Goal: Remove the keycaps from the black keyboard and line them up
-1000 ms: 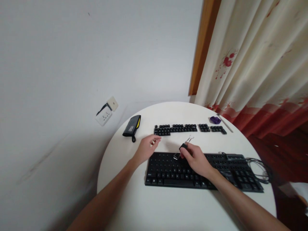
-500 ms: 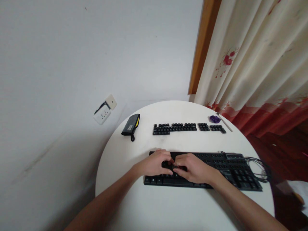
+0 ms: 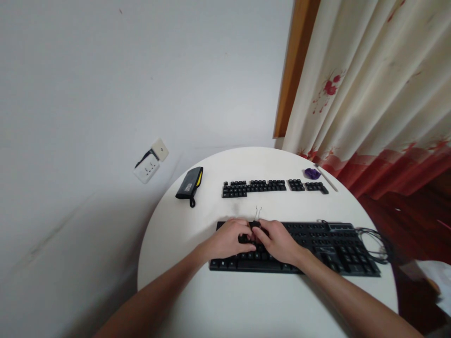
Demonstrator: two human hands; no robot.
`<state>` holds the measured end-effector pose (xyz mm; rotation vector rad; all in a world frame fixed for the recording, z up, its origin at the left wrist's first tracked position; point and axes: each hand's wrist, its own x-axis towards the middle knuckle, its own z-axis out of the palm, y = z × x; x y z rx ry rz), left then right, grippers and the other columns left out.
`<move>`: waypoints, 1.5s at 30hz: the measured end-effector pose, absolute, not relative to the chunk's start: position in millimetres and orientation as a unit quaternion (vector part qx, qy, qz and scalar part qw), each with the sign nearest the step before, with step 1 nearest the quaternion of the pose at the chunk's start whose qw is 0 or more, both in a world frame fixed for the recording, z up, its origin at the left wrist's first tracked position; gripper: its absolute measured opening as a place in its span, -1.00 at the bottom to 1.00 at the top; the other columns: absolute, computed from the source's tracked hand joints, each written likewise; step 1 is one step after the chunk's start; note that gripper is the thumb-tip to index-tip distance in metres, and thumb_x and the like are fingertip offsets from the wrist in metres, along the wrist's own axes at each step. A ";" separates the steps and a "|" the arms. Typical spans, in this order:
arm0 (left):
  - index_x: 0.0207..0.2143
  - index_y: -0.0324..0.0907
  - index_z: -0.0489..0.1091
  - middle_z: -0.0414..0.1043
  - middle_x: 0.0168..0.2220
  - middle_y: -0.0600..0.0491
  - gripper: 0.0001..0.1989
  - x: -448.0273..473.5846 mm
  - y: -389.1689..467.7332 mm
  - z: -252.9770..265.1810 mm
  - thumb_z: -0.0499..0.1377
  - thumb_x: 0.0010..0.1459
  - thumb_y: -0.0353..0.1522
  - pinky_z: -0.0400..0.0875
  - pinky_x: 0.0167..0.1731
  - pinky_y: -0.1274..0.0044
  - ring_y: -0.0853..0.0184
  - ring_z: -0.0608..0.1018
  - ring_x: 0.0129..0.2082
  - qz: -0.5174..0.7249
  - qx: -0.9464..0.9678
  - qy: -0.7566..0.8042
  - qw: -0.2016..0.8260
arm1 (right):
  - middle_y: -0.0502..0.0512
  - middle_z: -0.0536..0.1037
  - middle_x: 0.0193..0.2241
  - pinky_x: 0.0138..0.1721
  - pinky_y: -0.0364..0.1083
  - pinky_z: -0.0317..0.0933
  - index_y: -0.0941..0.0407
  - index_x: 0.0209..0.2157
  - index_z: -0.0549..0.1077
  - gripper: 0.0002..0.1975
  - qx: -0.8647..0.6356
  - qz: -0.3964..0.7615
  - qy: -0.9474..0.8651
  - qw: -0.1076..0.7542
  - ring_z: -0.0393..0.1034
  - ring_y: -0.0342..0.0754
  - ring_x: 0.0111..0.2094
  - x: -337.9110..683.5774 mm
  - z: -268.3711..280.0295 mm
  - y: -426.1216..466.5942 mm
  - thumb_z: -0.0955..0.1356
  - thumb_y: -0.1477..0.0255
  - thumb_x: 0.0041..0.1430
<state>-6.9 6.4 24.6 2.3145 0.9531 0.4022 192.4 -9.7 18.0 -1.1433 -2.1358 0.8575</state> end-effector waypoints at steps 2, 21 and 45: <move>-0.33 -0.15 0.47 0.46 -0.32 0.11 -0.89 -6.8 5.6 29.2 0.31 0.10 -0.32 0.31 -0.24 0.53 0.34 0.50 -0.28 0.172 0.862 0.367 0.306 | 0.04 0.53 -0.47 -0.37 -0.13 0.18 0.09 -0.40 0.42 -0.71 -0.433 0.320 -0.783 0.311 0.40 -0.04 -0.44 190.9 17.7 -10.8 0.19 0.37 0.36; -0.07 -0.10 0.41 0.43 -0.06 0.00 -0.80 5.2 -3.0 24.3 0.15 0.26 -0.42 0.31 -0.03 0.33 0.20 0.37 -0.05 0.257 0.905 0.338 0.027 | 0.01 0.45 -0.50 -0.37 -0.12 0.17 0.10 -0.40 0.33 -0.74 -0.480 0.344 -0.668 0.453 0.32 -0.07 -0.45 189.1 10.1 -6.4 0.20 0.31 0.36; -0.30 0.02 0.58 0.30 0.06 0.06 -0.83 20.0 107.5 -12.7 0.39 -0.01 -0.30 0.18 0.03 0.24 0.10 0.26 0.08 0.237 0.816 0.524 0.060 | 0.07 0.53 -0.50 -0.33 -0.10 0.26 0.12 -0.45 0.42 -0.66 -0.505 0.366 -0.596 0.505 0.43 -0.01 -0.42 194.1 9.5 5.8 0.22 0.25 0.34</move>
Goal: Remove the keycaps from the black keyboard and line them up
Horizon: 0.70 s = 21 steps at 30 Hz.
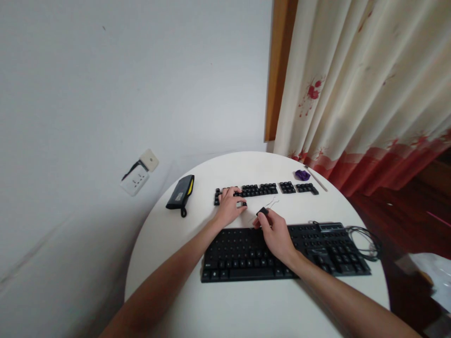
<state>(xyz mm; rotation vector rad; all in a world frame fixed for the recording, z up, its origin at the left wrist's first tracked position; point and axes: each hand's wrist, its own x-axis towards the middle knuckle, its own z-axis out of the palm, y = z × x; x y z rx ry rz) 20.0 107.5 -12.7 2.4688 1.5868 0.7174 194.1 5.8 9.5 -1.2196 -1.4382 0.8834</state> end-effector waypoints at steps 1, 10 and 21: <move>-0.26 0.02 0.57 0.29 0.06 0.06 -0.78 19.4 107.4 -13.7 0.40 -0.03 -0.29 0.17 0.04 0.25 0.11 0.26 0.08 0.242 0.814 0.525 0.057 | 0.07 0.53 -0.50 -0.33 -0.10 0.26 0.12 -0.44 0.42 -0.66 -0.506 0.367 -0.595 0.505 0.43 -0.01 -0.42 194.1 9.3 5.5 0.22 0.25 0.34; -0.13 0.02 0.49 0.21 0.11 0.02 -0.61 23.2 104.8 -7.1 0.41 -0.06 -0.26 0.14 0.05 0.23 0.07 0.22 0.09 0.240 0.794 0.558 0.033 | 0.06 0.53 -0.49 -0.33 -0.11 0.26 0.13 -0.44 0.43 -0.67 -0.504 0.365 -0.596 0.507 0.43 -0.03 -0.42 194.0 9.7 3.6 0.23 0.26 0.34; -0.28 0.01 0.54 0.20 0.11 0.05 -0.85 21.5 104.2 -6.4 0.34 0.03 -0.35 0.12 0.04 0.21 0.08 0.20 0.09 0.255 0.798 0.545 0.036 | 0.06 0.53 -0.50 -0.32 -0.11 0.26 0.12 -0.45 0.43 -0.65 -0.504 0.361 -0.601 0.504 0.43 -0.03 -0.42 194.2 10.3 2.9 0.23 0.24 0.34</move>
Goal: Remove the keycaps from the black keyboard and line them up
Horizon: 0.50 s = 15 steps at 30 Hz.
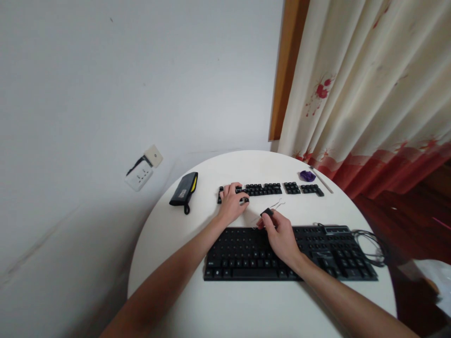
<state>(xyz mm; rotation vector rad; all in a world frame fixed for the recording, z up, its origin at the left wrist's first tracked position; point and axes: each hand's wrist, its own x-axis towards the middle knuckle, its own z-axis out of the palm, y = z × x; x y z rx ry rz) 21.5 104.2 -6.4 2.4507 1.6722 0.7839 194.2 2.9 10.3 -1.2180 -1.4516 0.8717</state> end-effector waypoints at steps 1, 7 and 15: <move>-0.28 0.01 0.54 0.21 0.10 0.05 -0.85 21.2 104.5 -6.7 0.34 0.03 -0.36 0.12 0.04 0.21 0.08 0.20 0.09 0.258 0.796 0.546 0.035 | 0.06 0.53 -0.50 -0.33 -0.11 0.26 0.12 -0.45 0.43 -0.66 -0.504 0.363 -0.601 0.504 0.43 -0.03 -0.42 194.3 10.6 2.7 0.23 0.24 0.34; -0.21 0.01 0.52 0.20 0.09 0.04 -0.74 21.1 106.3 -8.1 0.37 -0.01 -0.32 0.13 0.03 0.22 0.08 0.20 0.08 0.264 0.793 0.549 0.032 | 0.06 0.54 -0.50 -0.33 -0.12 0.26 0.13 -0.45 0.43 -0.65 -0.503 0.359 -0.607 0.499 0.43 -0.03 -0.42 194.4 13.4 1.7 0.23 0.25 0.34; -0.28 0.01 0.53 0.21 0.09 0.06 -0.84 20.9 106.6 -7.2 0.35 0.03 -0.35 0.12 0.04 0.23 0.09 0.21 0.08 0.268 0.788 0.554 0.026 | 0.06 0.54 -0.51 -0.33 -0.11 0.27 0.12 -0.45 0.44 -0.66 -0.508 0.363 -0.601 0.499 0.44 -0.03 -0.43 194.1 12.3 2.1 0.24 0.25 0.33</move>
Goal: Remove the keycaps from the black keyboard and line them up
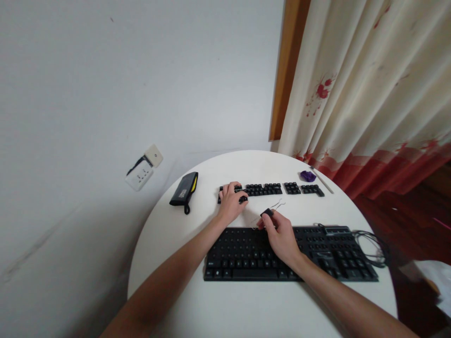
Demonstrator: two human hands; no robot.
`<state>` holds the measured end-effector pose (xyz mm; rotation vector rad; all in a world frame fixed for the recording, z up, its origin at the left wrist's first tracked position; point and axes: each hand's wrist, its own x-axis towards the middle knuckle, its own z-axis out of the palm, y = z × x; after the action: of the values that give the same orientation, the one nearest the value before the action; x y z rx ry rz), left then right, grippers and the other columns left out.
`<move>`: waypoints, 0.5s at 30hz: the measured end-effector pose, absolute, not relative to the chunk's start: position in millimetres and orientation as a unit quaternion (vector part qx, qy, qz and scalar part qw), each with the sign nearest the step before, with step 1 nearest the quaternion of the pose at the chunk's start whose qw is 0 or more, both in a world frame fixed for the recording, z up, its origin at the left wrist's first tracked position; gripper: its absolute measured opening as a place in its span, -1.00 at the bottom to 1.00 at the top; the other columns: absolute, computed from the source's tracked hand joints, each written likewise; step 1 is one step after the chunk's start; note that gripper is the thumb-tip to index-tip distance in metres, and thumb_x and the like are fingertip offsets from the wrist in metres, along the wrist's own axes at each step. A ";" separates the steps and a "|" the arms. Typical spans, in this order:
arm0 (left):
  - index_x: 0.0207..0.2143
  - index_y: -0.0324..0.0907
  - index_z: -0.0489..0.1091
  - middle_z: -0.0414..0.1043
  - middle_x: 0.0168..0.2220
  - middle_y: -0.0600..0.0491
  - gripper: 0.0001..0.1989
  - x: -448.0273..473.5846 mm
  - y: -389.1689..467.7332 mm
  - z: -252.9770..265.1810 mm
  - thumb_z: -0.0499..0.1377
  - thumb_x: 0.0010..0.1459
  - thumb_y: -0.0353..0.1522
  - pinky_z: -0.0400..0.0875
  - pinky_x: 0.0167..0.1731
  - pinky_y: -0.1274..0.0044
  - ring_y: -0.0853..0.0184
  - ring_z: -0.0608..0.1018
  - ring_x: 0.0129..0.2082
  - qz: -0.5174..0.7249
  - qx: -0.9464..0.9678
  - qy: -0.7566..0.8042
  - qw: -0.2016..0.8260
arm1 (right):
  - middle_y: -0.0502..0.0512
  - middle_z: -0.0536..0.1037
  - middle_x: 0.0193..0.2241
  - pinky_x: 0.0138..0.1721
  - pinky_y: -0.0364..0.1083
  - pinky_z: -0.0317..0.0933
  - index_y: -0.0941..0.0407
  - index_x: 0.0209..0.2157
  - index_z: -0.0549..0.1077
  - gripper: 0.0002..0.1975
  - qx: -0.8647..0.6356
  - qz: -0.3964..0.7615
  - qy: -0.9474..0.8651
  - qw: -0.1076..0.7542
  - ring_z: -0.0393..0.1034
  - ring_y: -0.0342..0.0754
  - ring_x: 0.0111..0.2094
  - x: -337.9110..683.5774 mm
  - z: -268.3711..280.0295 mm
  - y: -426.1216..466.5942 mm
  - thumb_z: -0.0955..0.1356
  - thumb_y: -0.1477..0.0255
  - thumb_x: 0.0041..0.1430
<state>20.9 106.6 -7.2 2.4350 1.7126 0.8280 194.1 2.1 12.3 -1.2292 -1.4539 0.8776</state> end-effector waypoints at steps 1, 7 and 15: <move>-0.27 0.01 0.53 0.21 0.09 0.05 -0.83 20.8 106.6 -7.1 0.34 0.03 -0.35 0.12 0.04 0.23 0.09 0.21 0.07 0.269 0.786 0.556 0.025 | 0.06 0.54 -0.51 -0.33 -0.11 0.27 0.12 -0.45 0.44 -0.66 -0.508 0.363 -0.601 0.499 0.44 -0.03 -0.43 194.2 12.3 2.0 0.24 0.25 0.33; -0.12 0.02 0.47 0.20 0.10 0.02 -0.65 21.7 107.1 -6.4 0.37 0.00 -0.33 0.13 0.03 0.23 0.06 0.21 0.08 0.261 0.783 0.564 0.034 | 0.07 0.55 -0.51 -0.33 -0.10 0.27 0.12 -0.45 0.44 -0.66 -0.505 0.362 -0.604 0.500 0.44 -0.02 -0.43 194.2 12.5 2.0 0.23 0.25 0.34; -0.12 0.02 0.46 0.19 0.10 0.02 -0.69 21.2 106.7 -6.9 0.34 0.04 -0.35 0.14 0.02 0.24 0.08 0.21 0.08 0.262 0.788 0.556 0.025 | 0.07 0.54 -0.50 -0.32 -0.10 0.27 0.12 -0.44 0.43 -0.65 -0.501 0.361 -0.608 0.499 0.44 -0.03 -0.42 193.9 12.8 1.5 0.22 0.24 0.34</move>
<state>21.2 106.7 -6.9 2.4378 1.7198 0.8109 193.9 1.5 12.8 -1.2123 -1.4717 0.8731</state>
